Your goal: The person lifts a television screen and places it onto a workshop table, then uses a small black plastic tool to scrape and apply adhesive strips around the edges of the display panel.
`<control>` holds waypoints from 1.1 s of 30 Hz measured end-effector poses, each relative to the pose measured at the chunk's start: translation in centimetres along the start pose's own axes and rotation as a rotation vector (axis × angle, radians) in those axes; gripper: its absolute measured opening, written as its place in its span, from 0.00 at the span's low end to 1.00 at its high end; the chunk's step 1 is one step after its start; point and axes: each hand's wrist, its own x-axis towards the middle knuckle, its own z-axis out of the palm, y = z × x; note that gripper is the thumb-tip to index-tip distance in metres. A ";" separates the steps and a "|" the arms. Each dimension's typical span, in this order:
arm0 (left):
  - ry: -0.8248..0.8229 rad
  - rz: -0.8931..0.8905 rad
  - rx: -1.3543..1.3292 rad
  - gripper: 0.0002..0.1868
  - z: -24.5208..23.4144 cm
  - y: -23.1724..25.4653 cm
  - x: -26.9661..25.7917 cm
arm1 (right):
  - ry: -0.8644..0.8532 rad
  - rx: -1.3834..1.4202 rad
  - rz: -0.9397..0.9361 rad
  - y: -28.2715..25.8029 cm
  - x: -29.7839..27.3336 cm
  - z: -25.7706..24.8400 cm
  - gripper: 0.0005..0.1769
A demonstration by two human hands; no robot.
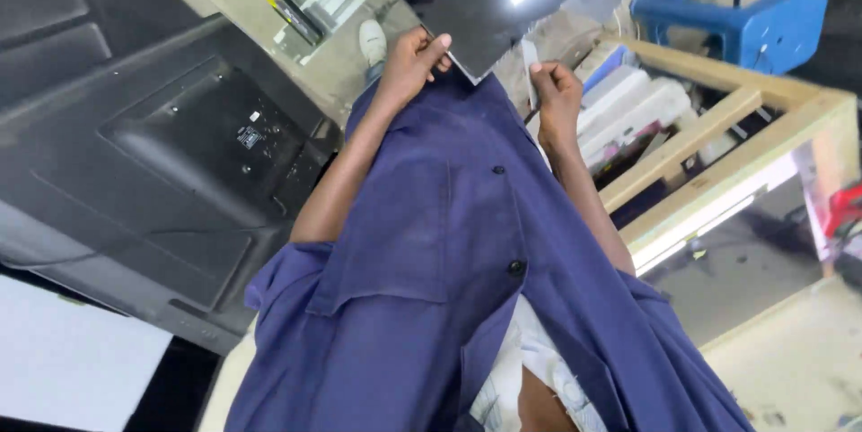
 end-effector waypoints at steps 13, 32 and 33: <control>-0.064 -0.119 0.083 0.14 -1.8 1.0 1.9 | 0.182 -0.043 -0.200 2.2 2.9 1.0 0.15; -0.177 -0.219 0.233 0.16 -2.7 3.1 2.4 | 0.199 -0.017 -0.097 0.5 3.2 2.5 0.13; -0.180 -0.220 0.234 0.16 -2.7 3.2 2.4 | 0.201 -0.016 -0.095 0.3 3.1 2.6 0.13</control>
